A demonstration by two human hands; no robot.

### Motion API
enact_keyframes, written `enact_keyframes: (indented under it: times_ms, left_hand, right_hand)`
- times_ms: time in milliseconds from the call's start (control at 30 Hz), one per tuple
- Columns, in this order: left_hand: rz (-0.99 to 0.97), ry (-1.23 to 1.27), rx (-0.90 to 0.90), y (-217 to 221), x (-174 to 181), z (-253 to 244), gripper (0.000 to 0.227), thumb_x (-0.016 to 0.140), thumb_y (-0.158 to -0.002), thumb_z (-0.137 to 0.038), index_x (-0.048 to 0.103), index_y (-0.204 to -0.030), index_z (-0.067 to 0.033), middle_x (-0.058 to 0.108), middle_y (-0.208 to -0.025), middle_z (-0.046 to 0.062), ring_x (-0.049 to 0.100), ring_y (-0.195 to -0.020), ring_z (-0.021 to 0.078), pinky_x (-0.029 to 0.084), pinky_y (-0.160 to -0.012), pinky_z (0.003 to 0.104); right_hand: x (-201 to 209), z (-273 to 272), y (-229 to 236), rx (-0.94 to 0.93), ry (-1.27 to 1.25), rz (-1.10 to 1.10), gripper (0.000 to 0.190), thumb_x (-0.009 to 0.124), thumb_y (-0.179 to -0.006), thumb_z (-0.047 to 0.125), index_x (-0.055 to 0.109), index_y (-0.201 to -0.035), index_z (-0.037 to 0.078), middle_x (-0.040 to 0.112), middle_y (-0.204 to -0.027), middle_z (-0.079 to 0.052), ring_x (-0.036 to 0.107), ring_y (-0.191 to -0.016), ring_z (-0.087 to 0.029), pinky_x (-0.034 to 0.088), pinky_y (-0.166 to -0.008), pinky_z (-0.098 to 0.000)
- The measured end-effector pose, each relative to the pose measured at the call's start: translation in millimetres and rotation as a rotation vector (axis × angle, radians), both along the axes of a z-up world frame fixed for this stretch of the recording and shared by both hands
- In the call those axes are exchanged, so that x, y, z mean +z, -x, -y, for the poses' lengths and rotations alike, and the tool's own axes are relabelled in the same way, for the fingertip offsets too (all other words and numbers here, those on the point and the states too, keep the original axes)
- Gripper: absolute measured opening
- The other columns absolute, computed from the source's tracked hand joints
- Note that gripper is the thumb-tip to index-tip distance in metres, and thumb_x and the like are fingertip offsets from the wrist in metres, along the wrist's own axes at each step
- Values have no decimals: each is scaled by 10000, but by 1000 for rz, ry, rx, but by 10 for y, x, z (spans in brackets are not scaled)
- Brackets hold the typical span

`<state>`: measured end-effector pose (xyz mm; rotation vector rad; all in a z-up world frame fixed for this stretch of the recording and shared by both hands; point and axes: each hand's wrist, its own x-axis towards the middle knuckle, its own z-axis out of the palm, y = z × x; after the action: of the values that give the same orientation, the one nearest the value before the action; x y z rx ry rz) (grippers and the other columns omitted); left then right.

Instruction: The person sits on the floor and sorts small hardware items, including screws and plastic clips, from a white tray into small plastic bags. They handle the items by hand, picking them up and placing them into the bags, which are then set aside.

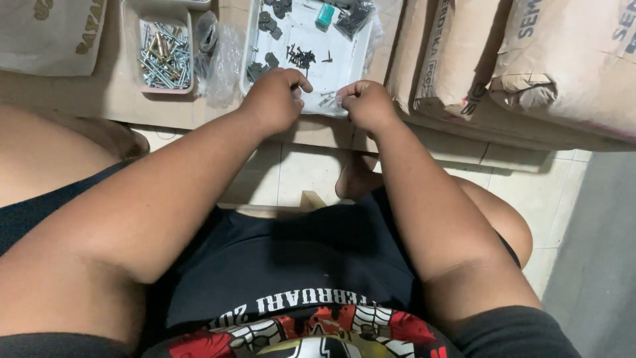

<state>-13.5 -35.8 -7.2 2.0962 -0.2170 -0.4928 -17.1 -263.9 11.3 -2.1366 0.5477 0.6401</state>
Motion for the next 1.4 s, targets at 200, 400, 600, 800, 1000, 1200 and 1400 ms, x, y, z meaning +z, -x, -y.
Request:
enact_keyframes:
  times_ms: [200,400,600,800,1000,1200,1400]
  left_hand:
    - [-14,-223,-181,-184,3,2,395,644,-939,3,710,-1325,-51,657,-1130,207,684,-1083,373,574,-887,458]
    - [120,-195,-171,-160,-50,-4,520,761,-850,-114,665,-1361,-94,613,-1213,151,631,-1055,343,518,-919,449]
    - [42,-234,-121,-203,117,-93,172,738,-948,-197,792,-1096,-126,638,-1151,107,632,-976,284,515,-878,438]
    - [98,-251,-87,-170,106,-207,161,703,-986,-213,814,-1073,-137,664,-1108,68,636,-962,271,506,-873,428]
    - [149,-84,11,-74,199,-425,121,734,-946,-132,815,-1021,-82,684,-1084,72,661,-807,241,537,-780,382]
    - [164,-113,51,24,418,-652,128,742,-953,-103,809,-1061,-82,647,-1034,46,653,-870,216,537,-836,374]
    - [222,-110,70,84,488,-803,139,755,-949,-98,810,-1077,-91,652,-1011,46,654,-843,191,549,-815,345]
  right_hand:
    - [-291,33,29,-19,90,145,166,665,-885,109,783,-1001,118,729,-789,-38,722,-665,-139,582,-628,-266]
    - [451,-472,50,303,134,657,68,728,-889,32,746,-955,28,693,-820,-37,585,-645,-125,511,-584,-270]
    - [481,-521,33,180,24,482,81,724,-931,62,738,-1008,38,706,-828,0,592,-668,-80,528,-613,-227]
    - [620,-345,-161,-154,-326,179,155,660,-965,28,702,-1114,11,729,-962,-54,698,-719,-119,597,-713,-222]
    - [225,84,-240,758,493,537,105,761,-864,54,798,-962,59,741,-970,-100,680,-817,-318,540,-804,-441]
    - [-268,-58,-181,1078,675,471,142,643,-932,221,784,-938,223,727,-1001,-3,573,-998,-279,382,-979,-426]
    - [-193,-219,-218,1210,780,360,150,646,-913,251,781,-866,295,741,-1045,15,585,-1030,-247,373,-1023,-416]
